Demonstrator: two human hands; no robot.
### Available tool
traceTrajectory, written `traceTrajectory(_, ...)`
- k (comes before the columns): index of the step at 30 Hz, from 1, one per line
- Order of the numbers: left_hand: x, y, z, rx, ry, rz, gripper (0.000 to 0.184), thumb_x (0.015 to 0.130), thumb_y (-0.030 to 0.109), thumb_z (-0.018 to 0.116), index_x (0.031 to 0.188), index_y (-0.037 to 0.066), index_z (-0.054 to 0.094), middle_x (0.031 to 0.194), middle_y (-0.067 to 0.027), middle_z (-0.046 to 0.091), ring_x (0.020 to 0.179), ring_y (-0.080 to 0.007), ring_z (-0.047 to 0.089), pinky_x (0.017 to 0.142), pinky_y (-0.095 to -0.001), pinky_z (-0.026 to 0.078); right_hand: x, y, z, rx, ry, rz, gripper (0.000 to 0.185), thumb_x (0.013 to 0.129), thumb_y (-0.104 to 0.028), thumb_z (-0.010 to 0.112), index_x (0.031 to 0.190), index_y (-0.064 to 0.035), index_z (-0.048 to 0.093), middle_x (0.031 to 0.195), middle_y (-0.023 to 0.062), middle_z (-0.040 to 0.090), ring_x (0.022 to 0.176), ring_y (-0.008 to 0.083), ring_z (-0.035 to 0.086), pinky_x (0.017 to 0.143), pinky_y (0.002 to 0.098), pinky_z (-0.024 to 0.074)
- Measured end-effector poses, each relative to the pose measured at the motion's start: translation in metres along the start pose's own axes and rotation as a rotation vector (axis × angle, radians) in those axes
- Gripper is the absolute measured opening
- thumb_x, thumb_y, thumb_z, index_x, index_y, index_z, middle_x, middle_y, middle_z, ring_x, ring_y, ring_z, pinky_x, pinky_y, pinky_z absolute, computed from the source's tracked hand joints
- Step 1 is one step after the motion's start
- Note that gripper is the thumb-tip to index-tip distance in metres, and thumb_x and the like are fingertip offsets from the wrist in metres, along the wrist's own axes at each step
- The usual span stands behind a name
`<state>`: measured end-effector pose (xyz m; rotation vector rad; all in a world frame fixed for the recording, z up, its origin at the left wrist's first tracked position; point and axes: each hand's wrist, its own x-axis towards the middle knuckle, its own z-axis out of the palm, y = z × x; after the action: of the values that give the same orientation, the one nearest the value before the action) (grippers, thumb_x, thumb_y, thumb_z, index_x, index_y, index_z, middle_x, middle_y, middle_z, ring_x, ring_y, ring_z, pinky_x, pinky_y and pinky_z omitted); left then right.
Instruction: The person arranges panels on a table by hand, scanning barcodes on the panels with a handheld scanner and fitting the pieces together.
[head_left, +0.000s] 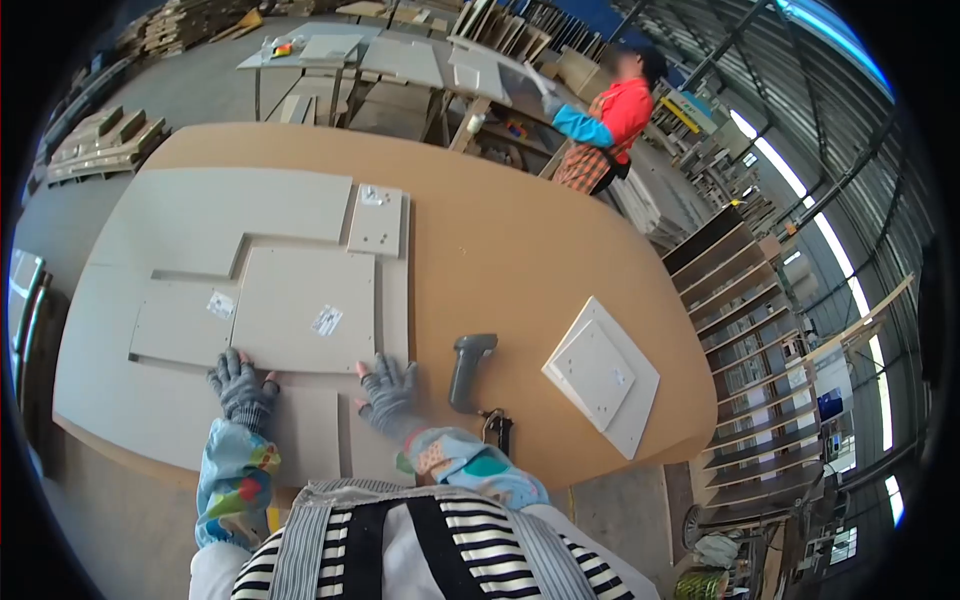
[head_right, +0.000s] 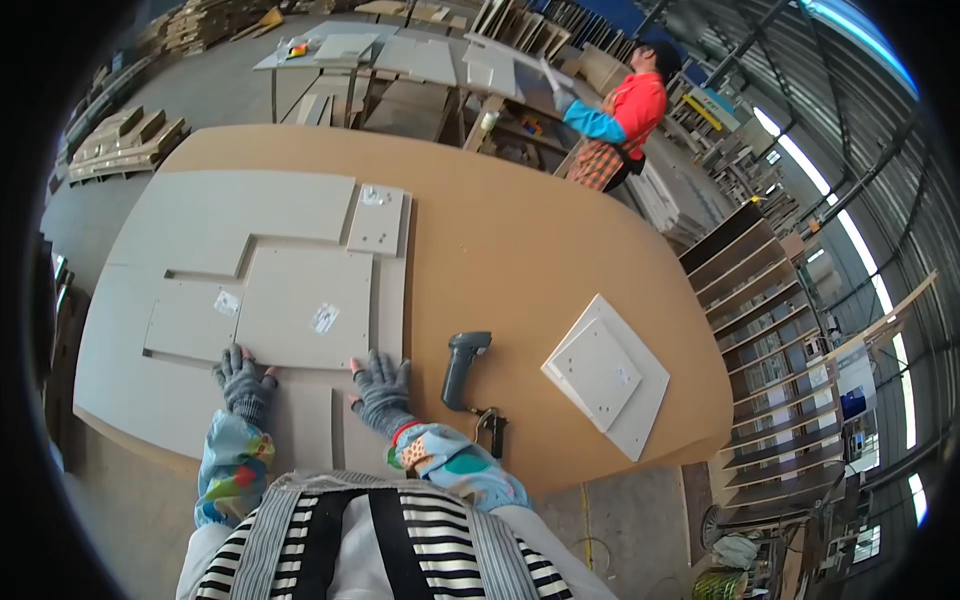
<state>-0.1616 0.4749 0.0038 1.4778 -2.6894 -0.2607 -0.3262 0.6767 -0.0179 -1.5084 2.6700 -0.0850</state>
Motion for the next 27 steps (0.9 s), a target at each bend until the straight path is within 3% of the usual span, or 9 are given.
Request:
traceTrajectory(2, -0.003, 0.004, -0.006, -0.008, 0.008, 0.031, 0.076, 0.074, 0.047, 0.055, 0.129, 0.0, 0.035, 0.139, -0.0183, 0.025, 0.131, -0.0319, 0.017, 0.105, -0.0505, 0.008, -0.005, -0.003, -0.014, 0.02, -0.02, 0.004, 0.069, 0.081, -0.045, 0.046, 0.138, -0.0146, 0.021, 0.141, 0.0195, 0.018, 0.132, 0.0324, 0.013, 0.101, 0.059, 0.001)
traceTrajectory(8, 0.009, -0.002, 0.0, 0.012, 0.099, 0.145, 0.069, 0.074, 0.045, 0.055, 0.123, -0.002, 0.041, 0.135, -0.018, 0.032, 0.129, -0.0317, 0.022, 0.104, -0.0494, 0.012, 0.0, 0.007, 0.01, 0.091, 0.098, -0.022, 0.071, 0.077, -0.043, 0.052, 0.136, -0.0161, 0.025, 0.138, 0.019, 0.026, 0.13, 0.0306, 0.019, 0.101, 0.0607, 0.0004)
traceTrajectory(9, 0.018, -0.001, -0.001, 0.053, 0.155, 0.185, 0.068, 0.073, 0.046, 0.056, 0.12, -0.003, 0.043, 0.129, -0.0173, 0.038, 0.125, -0.0304, 0.028, 0.103, -0.0463, 0.017, 0.001, 0.008, 0.01, 0.087, 0.096, -0.025, 0.07, 0.076, -0.042, 0.053, 0.136, -0.016, 0.026, 0.138, 0.0187, 0.026, 0.13, 0.0301, 0.019, 0.101, 0.0606, 0.0003)
traceTrajectory(13, 0.065, 0.019, -0.024, -0.016, -0.008, 0.145, 0.067, 0.071, 0.046, 0.059, 0.118, 0.0, 0.046, 0.125, -0.0142, 0.041, 0.121, -0.027, 0.033, 0.102, -0.0388, 0.023, -0.001, 0.01, 0.005, 0.08, 0.083, -0.05, 0.069, 0.077, -0.041, 0.053, 0.135, -0.0151, 0.026, 0.137, 0.0183, 0.027, 0.13, 0.0302, 0.02, 0.102, 0.0594, 0.0018)
traceTrajectory(16, 0.096, 0.024, -0.005, 0.095, 0.084, 0.141, 0.069, 0.072, 0.05, 0.057, 0.119, 0.001, 0.046, 0.124, -0.0137, 0.043, 0.119, -0.0287, 0.036, 0.102, -0.0394, 0.024, 0.0, 0.011, 0.004, 0.072, 0.093, -0.058, 0.068, 0.077, -0.039, 0.052, 0.135, -0.0136, 0.027, 0.137, 0.0183, 0.028, 0.129, 0.031, 0.021, 0.102, 0.0585, 0.0034)
traceTrajectory(17, 0.102, 0.028, -0.008, 0.087, 0.011, 0.109, 0.068, 0.072, 0.05, 0.057, 0.121, 0.005, 0.045, 0.129, -0.0116, 0.038, 0.123, -0.0269, 0.03, 0.103, -0.0377, 0.022, 0.0, 0.012, 0.003, 0.055, 0.069, -0.062, 0.066, 0.078, -0.039, 0.051, 0.135, -0.0138, 0.027, 0.137, 0.0173, 0.028, 0.13, 0.0305, 0.021, 0.102, 0.0593, 0.0035)
traceTrajectory(19, 0.115, 0.029, -0.008, 0.103, -0.006, 0.129, 0.069, 0.072, 0.052, 0.056, 0.122, 0.006, 0.045, 0.131, -0.0114, 0.037, 0.124, -0.0269, 0.03, 0.103, -0.0391, 0.022, -0.003, 0.013, 0.003, 0.041, 0.058, -0.043, 0.065, 0.079, -0.039, 0.05, 0.135, -0.014, 0.027, 0.137, 0.0163, 0.028, 0.13, 0.0301, 0.021, 0.101, 0.0601, 0.0036)
traceTrajectory(24, 0.124, 0.041, -0.039, 0.121, -0.129, 0.104, 0.071, 0.07, 0.057, 0.055, 0.124, 0.012, 0.042, 0.129, -0.0082, 0.038, 0.122, -0.0278, 0.032, 0.102, -0.0476, 0.02, -0.009, 0.015, 0.012, 0.067, 0.246, -0.128, 0.067, 0.072, -0.034, 0.055, 0.131, -0.0099, 0.034, 0.132, 0.0153, 0.035, 0.123, 0.0314, 0.031, 0.097, 0.0623, 0.0151)
traceTrajectory(27, 0.127, 0.039, -0.048, 0.045, -0.096, 0.067, 0.075, 0.07, 0.059, 0.053, 0.127, 0.011, 0.04, 0.127, -0.0078, 0.042, 0.12, -0.0281, 0.033, 0.102, -0.0453, 0.021, -0.012, 0.016, 0.011, 0.061, 0.209, -0.123, 0.069, 0.073, -0.037, 0.056, 0.131, -0.0097, 0.033, 0.133, 0.0145, 0.033, 0.125, 0.0302, 0.028, 0.1, 0.0601, 0.0131)
